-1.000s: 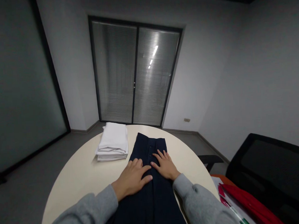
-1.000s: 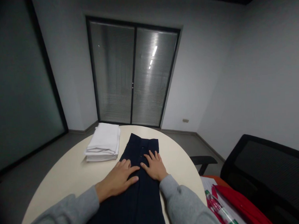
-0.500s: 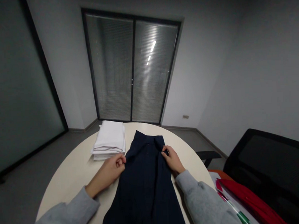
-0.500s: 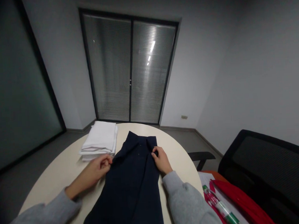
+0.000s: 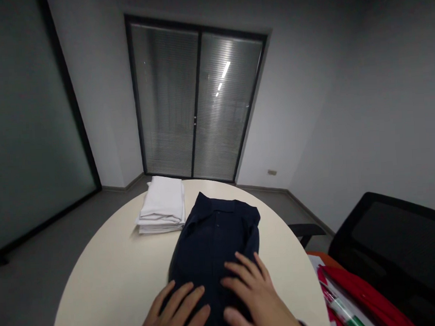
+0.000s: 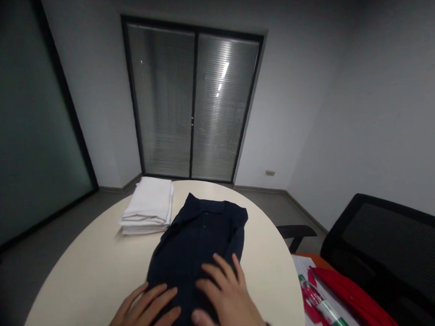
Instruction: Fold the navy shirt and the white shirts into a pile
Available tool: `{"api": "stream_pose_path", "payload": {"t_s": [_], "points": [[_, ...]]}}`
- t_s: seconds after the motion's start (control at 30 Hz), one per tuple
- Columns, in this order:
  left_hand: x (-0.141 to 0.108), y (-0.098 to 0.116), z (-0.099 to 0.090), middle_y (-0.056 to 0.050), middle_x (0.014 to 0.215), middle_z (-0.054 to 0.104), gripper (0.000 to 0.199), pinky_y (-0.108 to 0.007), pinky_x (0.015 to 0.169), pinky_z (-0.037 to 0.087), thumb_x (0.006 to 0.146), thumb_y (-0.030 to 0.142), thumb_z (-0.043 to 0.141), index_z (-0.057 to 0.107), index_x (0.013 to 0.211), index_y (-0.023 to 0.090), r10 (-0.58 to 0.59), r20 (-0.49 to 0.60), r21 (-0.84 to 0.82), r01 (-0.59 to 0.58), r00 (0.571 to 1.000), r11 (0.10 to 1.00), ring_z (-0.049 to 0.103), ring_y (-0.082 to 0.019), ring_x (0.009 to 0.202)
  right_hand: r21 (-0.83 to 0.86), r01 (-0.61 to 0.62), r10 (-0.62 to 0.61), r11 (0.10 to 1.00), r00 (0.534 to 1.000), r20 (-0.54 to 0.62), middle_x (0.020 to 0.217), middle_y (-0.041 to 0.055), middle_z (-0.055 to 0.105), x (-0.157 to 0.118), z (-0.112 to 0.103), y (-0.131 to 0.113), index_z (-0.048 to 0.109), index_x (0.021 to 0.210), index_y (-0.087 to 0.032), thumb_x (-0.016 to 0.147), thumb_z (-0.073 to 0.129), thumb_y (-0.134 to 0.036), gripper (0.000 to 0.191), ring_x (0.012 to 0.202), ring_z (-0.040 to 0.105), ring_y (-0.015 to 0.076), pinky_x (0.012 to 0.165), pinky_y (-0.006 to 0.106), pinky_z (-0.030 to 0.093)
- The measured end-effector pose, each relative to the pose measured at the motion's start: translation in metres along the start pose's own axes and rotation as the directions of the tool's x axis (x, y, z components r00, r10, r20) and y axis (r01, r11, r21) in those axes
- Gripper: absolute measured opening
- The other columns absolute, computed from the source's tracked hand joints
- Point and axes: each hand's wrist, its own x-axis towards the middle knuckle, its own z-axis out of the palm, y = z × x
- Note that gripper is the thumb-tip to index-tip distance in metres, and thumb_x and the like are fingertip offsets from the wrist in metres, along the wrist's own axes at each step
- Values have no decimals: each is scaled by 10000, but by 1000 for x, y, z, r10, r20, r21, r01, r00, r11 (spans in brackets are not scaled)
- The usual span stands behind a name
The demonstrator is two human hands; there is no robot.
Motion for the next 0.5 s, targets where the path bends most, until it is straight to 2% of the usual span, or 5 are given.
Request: {"api": "stream_pose_path", "payload": {"t_s": [0.13, 0.23, 0.37, 0.43, 0.5], "points": [[-24, -8, 3, -56, 1272, 754, 278, -336, 832, 641, 816, 209, 690, 720, 1079, 294, -222, 22, -72, 223, 975, 972, 730, -270, 1035, -6, 2, -1, 1000, 977, 212, 1416, 38, 688, -28, 23, 1, 747, 1226, -456, 980, 673, -481, 258, 1386, 554, 440, 1195, 810, 216], [-37, -9, -8, -68, 1234, 736, 126, -285, 881, 626, 829, 204, 663, 701, 919, 283, -438, 89, -280, 444, 895, 851, 736, -235, 1033, -45, -21, 32, 999, 962, 270, 1445, 98, 664, -39, 5, -3, 750, 1216, -347, 934, 735, -417, 291, 1400, 548, 423, 1201, 691, 371], [-56, -19, -27, -81, 1272, 703, 164, -250, 866, 613, 926, 384, 632, 662, 834, 251, -743, 144, -443, 714, 653, 541, 724, -222, 1093, -44, -24, 30, 999, 988, 154, 1427, 117, 651, -53, -36, -17, 724, 1172, -262, 977, 611, -273, 225, 1405, 557, 296, 1218, 478, 443], [-71, -26, -33, -86, 1326, 682, 243, -275, 920, 603, 933, 458, 620, 653, 828, 243, -836, 156, -519, 764, 526, 384, 694, -243, 1172, -52, -52, 56, 997, 996, 76, 1438, 119, 635, -63, -49, -17, 719, 1140, -259, 1003, 570, -290, 205, 1414, 547, 288, 1210, 487, 451], [-87, -31, -35, -90, 1355, 671, 290, -304, 982, 585, 939, 509, 607, 663, 843, 241, -864, 212, -589, 765, 457, 260, 683, -256, 1204, -60, -78, 79, 995, 997, 8, 1450, 114, 626, -72, -54, -12, 722, 1136, -274, 1015, 568, -334, 206, 1436, 520, 311, 1220, 557, 420]]}}
